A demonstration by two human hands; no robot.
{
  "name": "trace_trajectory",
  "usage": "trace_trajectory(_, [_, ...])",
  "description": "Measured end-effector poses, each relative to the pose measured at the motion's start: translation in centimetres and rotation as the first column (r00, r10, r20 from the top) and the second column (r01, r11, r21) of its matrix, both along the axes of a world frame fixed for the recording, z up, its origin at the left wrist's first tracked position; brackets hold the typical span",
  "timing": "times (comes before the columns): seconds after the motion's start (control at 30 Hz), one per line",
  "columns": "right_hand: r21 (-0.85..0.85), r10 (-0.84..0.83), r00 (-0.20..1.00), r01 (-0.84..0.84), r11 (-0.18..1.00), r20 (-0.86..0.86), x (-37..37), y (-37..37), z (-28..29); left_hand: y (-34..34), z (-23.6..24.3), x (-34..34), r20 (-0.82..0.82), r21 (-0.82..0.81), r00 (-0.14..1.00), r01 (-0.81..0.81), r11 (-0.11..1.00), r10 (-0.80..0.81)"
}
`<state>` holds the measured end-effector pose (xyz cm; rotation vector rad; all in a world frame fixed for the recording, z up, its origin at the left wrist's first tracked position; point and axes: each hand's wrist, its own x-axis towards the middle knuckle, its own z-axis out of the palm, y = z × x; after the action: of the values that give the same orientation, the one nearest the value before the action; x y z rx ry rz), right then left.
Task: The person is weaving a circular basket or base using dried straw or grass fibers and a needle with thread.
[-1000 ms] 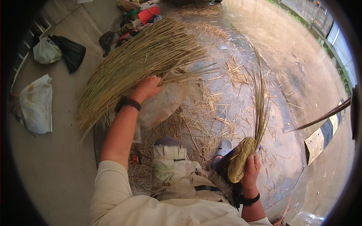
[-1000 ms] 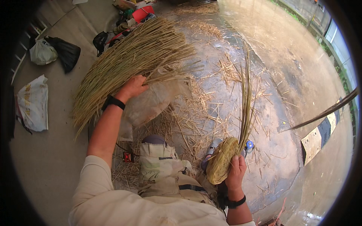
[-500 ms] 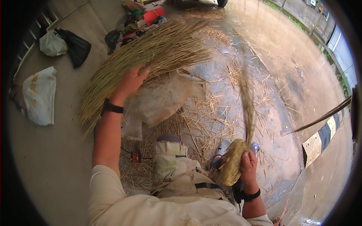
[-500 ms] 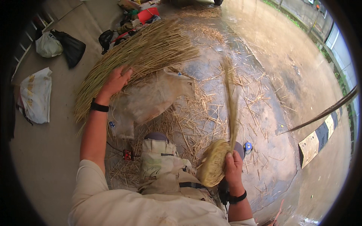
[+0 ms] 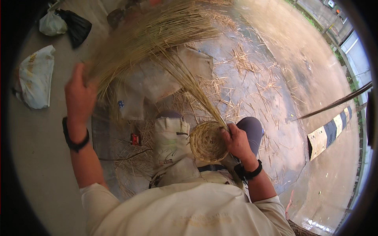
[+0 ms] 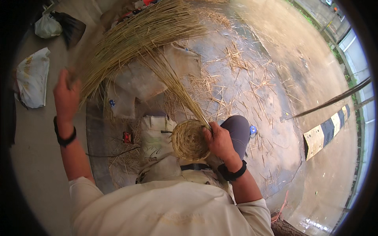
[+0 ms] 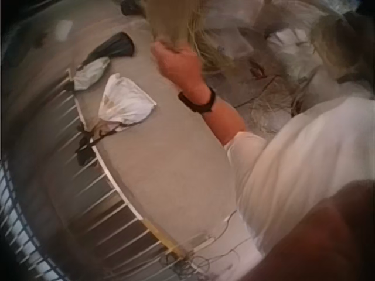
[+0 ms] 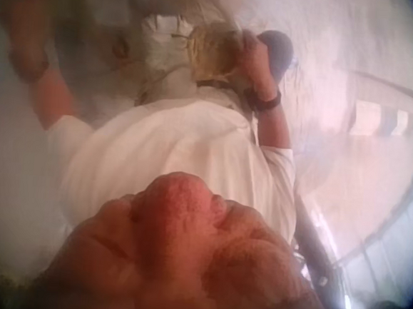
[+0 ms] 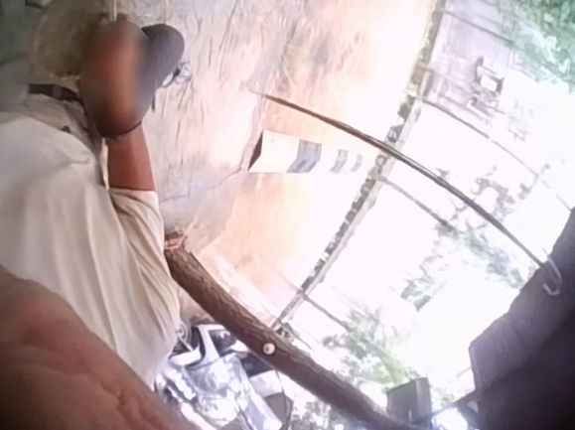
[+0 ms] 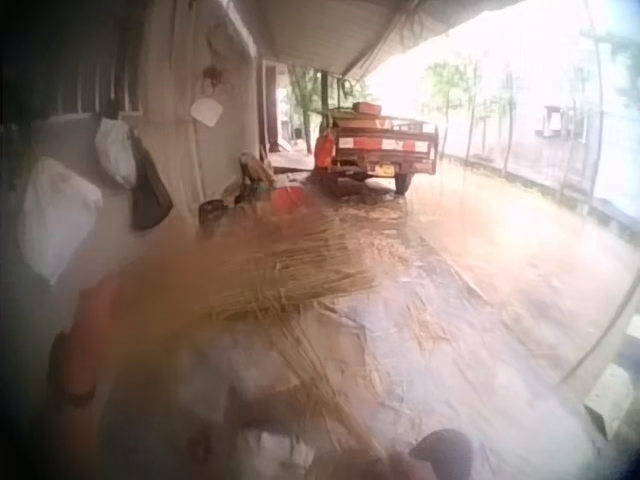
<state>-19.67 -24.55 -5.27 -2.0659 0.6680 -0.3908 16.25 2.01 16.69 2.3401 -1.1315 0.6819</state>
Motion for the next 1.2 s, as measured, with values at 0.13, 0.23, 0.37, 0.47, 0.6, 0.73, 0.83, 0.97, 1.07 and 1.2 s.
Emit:
trace_trajectory(0.13, [-0.071,-0.139,0.990,0.139,0.988,0.012,-2.7,0.0,1.3,0.0,-5.8,-10.9,-0.119,0.400,0.960,0.278,0.873,-0.251])
trace_trajectory(0.23, [-0.092,-0.230,0.965,0.242,0.966,0.129,-5.1,-1.1,1.2,0.9,-12.0,-15.3,-0.298,0.457,0.913,0.391,0.799,-0.277])
trace_trajectory(0.37, [-0.147,-0.382,0.924,0.380,0.913,0.020,-8.9,-2.5,1.7,0.0,-19.3,-18.3,-0.479,0.452,0.851,0.448,0.771,-0.214])
trace_trajectory(0.47, [-0.158,-0.382,0.924,0.380,0.911,0.020,-9.9,-1.6,2.5,-1.4,-23.0,-19.1,-0.539,0.411,0.803,0.515,0.752,-0.255])
trace_trajectory(0.6, [-0.310,-0.349,0.937,0.339,0.888,0.024,-9.7,-0.3,3.1,-2.7,-24.2,-19.6,-0.519,0.395,0.811,0.508,0.766,-0.271])
trace_trajectory(0.73, [-0.382,-0.319,0.947,0.288,0.878,-0.021,-9.0,0.3,2.8,-4.0,-23.8,-19.7,-0.426,0.250,0.809,0.537,0.806,-0.406])
trace_trajectory(0.83, [-0.421,-0.300,0.954,0.260,0.869,-0.030,-8.3,1.0,2.7,-5.7,-23.7,-20.4,-0.368,0.178,0.769,0.609,0.773,-0.522])
trace_trajectory(0.97, [-0.436,-0.270,0.962,0.226,0.871,-0.041,-7.1,2.4,2.2,-8.1,-24.1,-22.2,-0.455,0.165,0.707,0.665,0.729,-0.542])
trace_trajectory(1.07, [-0.463,-0.250,0.966,0.192,0.865,-0.065,-6.3,2.8,1.6,-8.6,-24.8,-22.8,-0.482,0.307,0.734,0.653,0.693,-0.479])
trace_trajectory(1.2, [-0.509,-0.268,0.957,0.178,0.842,-0.108,-6.2,3.0,1.0,-8.9,-24.4,-22.6,-0.483,0.274,0.708,0.681,0.679,-0.515])
